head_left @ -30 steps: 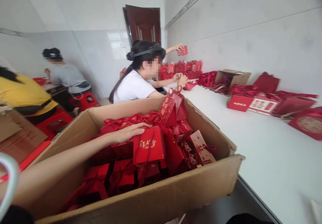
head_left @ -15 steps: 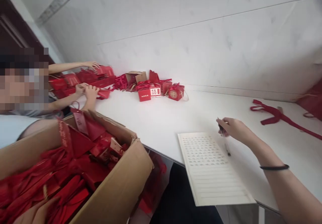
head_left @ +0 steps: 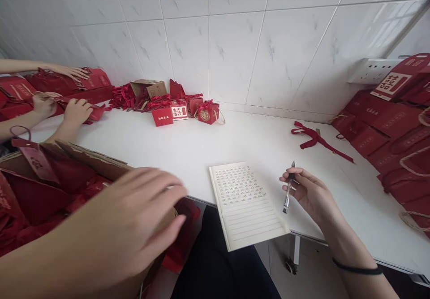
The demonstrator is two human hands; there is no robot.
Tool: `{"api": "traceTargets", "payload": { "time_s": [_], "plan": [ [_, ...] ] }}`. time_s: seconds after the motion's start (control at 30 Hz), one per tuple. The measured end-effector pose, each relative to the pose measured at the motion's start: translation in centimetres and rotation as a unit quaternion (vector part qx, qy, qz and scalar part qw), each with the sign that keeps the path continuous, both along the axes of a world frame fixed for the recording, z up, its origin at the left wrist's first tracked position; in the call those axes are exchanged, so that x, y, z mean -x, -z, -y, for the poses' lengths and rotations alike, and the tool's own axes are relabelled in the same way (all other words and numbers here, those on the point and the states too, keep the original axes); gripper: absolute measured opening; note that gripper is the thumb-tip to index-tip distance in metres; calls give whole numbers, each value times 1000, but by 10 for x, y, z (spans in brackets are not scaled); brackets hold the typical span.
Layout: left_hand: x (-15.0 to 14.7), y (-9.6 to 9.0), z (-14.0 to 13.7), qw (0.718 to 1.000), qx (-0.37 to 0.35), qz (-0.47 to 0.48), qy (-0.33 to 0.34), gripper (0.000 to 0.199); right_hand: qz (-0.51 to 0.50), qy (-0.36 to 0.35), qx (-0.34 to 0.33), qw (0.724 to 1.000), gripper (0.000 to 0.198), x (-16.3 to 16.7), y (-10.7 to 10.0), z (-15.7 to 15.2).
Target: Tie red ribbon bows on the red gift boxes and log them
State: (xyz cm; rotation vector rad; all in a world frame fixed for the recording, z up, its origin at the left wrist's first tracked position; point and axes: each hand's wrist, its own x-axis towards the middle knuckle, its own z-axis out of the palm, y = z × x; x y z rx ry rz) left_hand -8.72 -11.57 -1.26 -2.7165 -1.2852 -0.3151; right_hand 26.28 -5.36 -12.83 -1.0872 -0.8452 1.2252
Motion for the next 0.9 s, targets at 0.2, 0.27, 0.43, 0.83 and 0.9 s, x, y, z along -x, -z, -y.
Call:
{"api": "traceTargets", "payload": {
  "time_s": [0.2, 0.27, 0.43, 0.83, 0.9],
  "plan": [
    [-78, 37, -102, 970, 111, -118, 181, 33, -28, 100, 4, 995, 52, 0, 20, 26],
    [-85, 46, -123, 967, 162, -89, 174, 42, 6, 135, -36, 990, 47, 4, 21, 28],
    [-76, 47, -137, 951, 259, -33, 164, 52, 141, 161, -123, 969, 33, 39, 6, 37],
    [-80, 61, -145, 925, 336, -161, 80, 67, 237, -85, -45, 967, 29, 114, 10, 16],
    [-81, 60, -144, 925, 339, -151, 84, 65, 267, -85, -64, 958, 26, 109, 9, 17]
  ]
}}
